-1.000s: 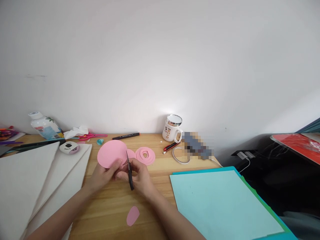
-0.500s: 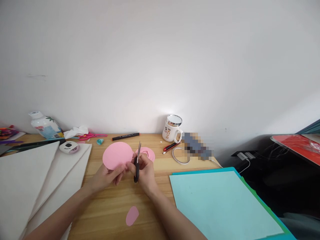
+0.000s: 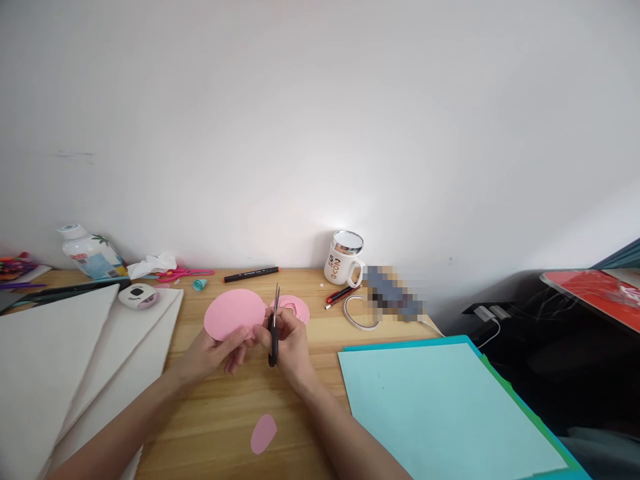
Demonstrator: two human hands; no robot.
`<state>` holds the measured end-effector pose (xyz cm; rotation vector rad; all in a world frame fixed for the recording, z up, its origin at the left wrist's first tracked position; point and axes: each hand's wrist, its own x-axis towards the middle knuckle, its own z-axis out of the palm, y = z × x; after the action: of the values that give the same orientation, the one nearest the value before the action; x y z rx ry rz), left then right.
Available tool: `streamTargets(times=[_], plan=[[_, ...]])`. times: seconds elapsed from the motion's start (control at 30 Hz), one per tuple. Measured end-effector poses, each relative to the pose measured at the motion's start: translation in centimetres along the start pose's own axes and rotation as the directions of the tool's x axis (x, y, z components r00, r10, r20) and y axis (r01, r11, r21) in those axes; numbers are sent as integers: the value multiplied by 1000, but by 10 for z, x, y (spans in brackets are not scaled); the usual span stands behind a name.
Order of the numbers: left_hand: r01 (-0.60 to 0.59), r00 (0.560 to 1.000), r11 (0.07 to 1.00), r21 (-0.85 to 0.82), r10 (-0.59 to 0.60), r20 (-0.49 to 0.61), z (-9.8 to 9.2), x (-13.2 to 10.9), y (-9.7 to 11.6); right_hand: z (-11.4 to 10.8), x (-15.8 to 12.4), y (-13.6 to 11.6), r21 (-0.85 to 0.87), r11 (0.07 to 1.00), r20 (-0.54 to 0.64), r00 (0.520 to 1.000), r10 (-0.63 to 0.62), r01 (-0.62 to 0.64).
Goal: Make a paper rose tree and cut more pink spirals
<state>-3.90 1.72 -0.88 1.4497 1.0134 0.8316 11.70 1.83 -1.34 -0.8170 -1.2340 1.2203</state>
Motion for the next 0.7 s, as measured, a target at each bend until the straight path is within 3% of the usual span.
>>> streamTargets(times=[0.2,0.4,0.53,0.7], plan=[[-21,994,999,34,24,-110,-1,0,5,1,-1,3,36,999,53,998,25,-27],[-24,992,996,83,34,-122,0,0,5,2,-2,3,59,998,46,999,22,-25],[-32,987,997,66,42,-158,1,0,4,2,-3,7,64,997,25,998,52,-54],[-42,971,999,22,46,-233,0,0,6,2,-5,10,77,992,81,992,92,-98]])
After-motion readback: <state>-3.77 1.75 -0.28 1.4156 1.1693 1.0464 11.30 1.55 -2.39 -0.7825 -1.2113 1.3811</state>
